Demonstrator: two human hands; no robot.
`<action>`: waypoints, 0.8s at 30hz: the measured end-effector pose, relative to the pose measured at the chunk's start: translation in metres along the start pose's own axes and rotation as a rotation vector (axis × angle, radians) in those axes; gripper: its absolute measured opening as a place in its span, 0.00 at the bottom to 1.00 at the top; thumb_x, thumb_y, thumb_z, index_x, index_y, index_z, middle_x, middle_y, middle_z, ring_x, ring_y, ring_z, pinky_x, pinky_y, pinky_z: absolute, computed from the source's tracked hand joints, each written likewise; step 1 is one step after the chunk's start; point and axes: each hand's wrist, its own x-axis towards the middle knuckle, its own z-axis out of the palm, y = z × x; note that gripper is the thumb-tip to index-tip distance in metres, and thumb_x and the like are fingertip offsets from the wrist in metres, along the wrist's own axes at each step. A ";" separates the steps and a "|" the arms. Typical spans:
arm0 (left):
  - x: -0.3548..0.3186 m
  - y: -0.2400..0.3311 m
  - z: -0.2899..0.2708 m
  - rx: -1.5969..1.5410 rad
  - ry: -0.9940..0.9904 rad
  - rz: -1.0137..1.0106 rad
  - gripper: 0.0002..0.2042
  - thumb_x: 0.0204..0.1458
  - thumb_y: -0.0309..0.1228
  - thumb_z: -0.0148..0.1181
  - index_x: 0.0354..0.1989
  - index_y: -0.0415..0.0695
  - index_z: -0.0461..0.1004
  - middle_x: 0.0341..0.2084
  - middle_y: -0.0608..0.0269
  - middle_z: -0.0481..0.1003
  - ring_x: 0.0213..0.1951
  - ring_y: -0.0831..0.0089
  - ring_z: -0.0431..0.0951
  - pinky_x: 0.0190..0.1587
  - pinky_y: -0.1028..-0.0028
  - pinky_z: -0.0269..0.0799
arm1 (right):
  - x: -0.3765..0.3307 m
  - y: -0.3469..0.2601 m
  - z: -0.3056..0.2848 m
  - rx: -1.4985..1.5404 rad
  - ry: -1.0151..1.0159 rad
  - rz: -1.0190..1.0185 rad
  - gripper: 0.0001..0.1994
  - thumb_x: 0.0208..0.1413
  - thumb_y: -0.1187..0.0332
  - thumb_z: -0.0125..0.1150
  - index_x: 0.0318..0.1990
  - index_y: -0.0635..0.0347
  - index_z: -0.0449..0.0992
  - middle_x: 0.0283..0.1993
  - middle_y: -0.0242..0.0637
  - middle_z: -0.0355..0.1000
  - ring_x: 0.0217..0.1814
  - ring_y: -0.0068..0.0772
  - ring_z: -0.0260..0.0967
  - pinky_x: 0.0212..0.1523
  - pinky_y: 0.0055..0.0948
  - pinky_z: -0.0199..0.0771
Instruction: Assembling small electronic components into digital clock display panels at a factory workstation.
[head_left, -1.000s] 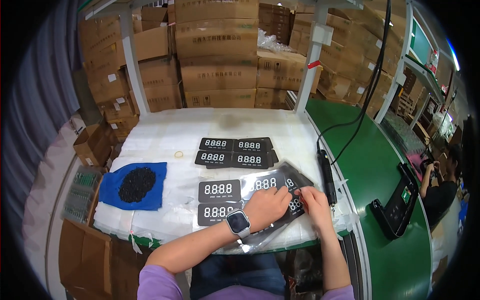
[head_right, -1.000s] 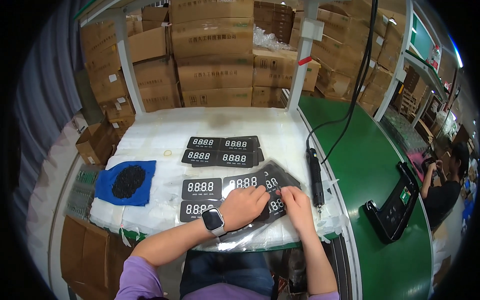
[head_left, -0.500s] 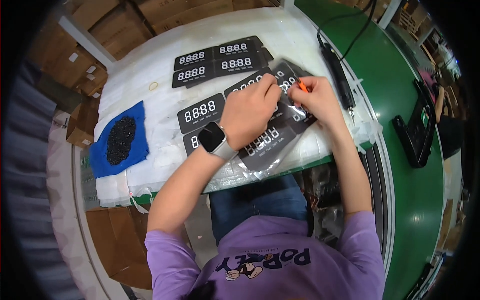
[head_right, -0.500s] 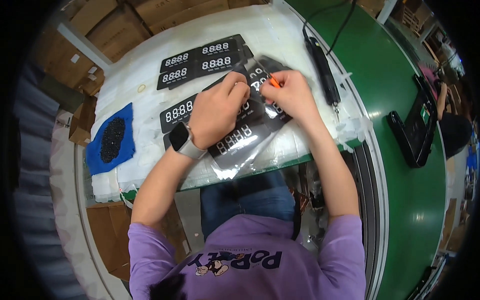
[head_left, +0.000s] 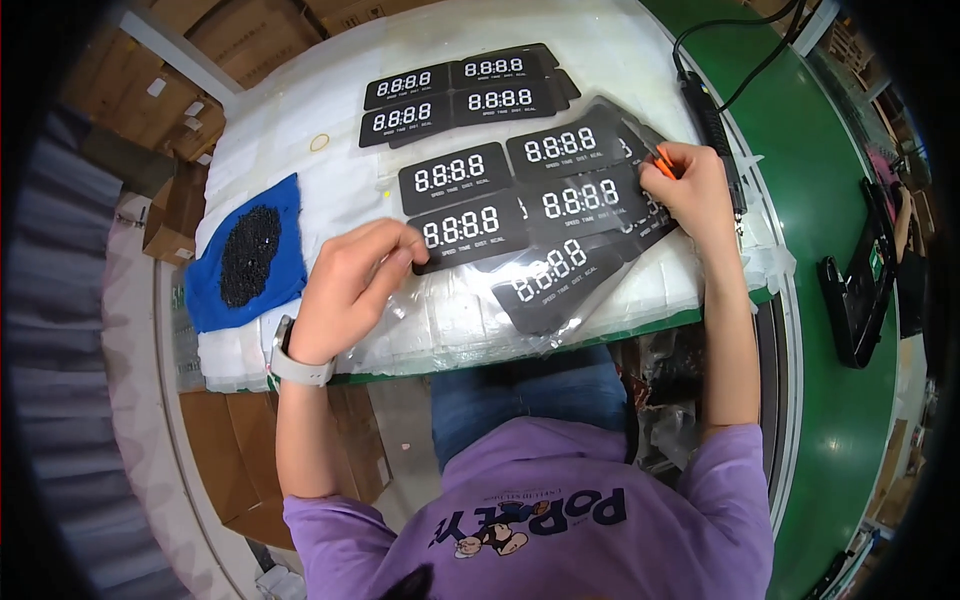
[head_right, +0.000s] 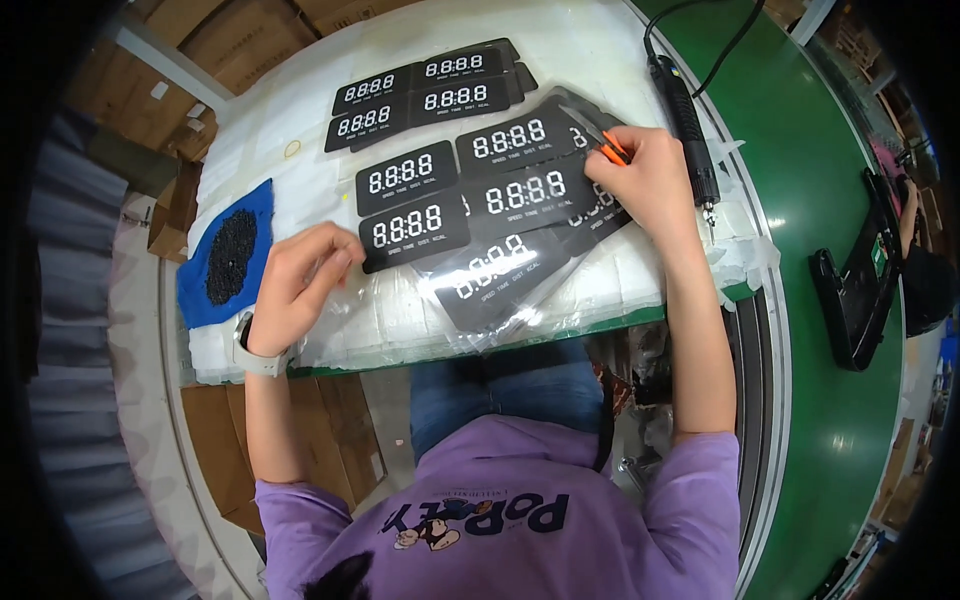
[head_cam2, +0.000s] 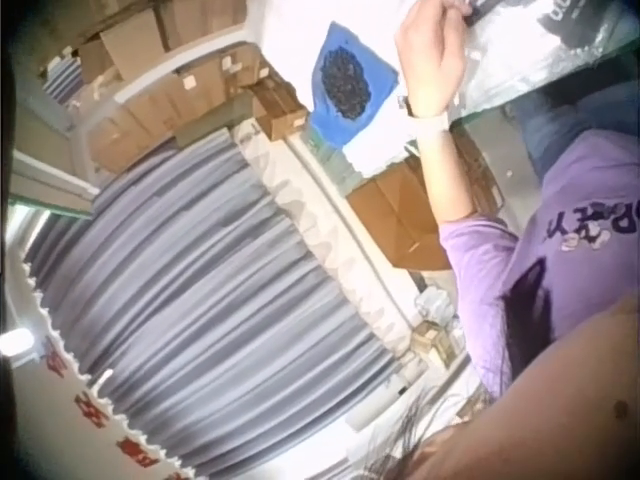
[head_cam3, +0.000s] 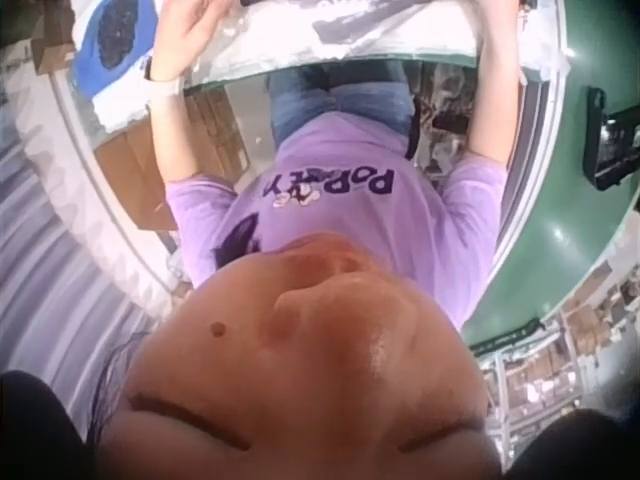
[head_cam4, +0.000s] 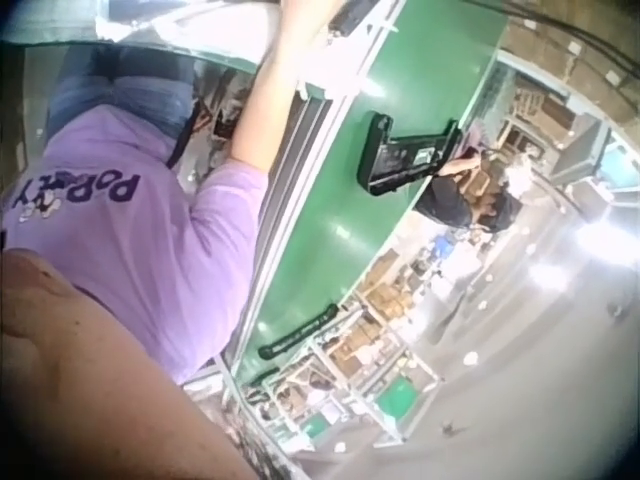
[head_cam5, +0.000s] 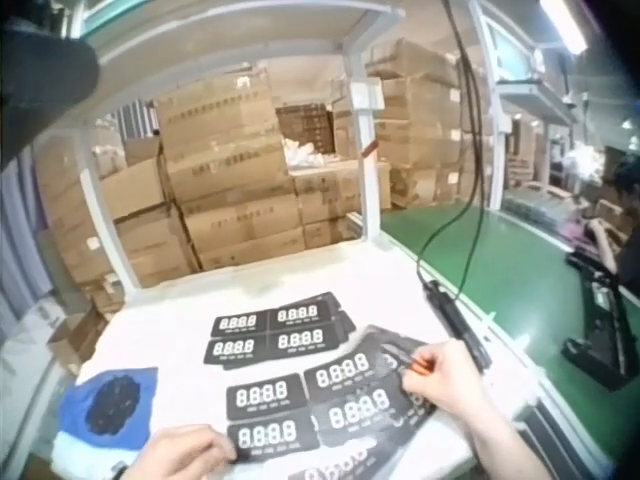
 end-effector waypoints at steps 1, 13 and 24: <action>0.006 0.002 0.005 -0.006 0.006 -0.004 0.04 0.56 0.20 0.54 0.37 0.37 0.76 0.31 0.56 0.76 0.28 0.64 0.76 0.34 0.70 0.71 | 0.000 -0.007 0.000 -0.005 -0.007 -0.004 0.10 0.45 0.69 0.64 0.28 0.71 0.79 0.17 0.36 0.71 0.19 0.20 0.65 0.23 0.25 0.65; 0.113 0.035 0.080 0.274 0.079 0.481 0.15 0.48 0.30 0.70 0.46 0.46 0.77 0.45 0.63 0.76 0.34 0.59 0.80 0.37 0.65 0.75 | -0.007 -0.030 -0.007 0.553 -0.212 0.078 0.07 0.59 0.68 0.61 0.33 0.63 0.78 0.22 0.29 0.73 0.15 0.12 0.60 0.17 0.15 0.57; 0.054 0.012 0.010 -0.350 -0.275 0.092 0.08 0.62 0.30 0.57 0.33 0.40 0.70 0.24 0.61 0.74 0.27 0.66 0.77 0.31 0.67 0.70 | -0.007 -0.015 0.009 -0.067 -0.109 -0.044 0.10 0.44 0.69 0.62 0.25 0.70 0.73 0.18 0.48 0.68 0.19 0.37 0.67 0.27 0.34 0.68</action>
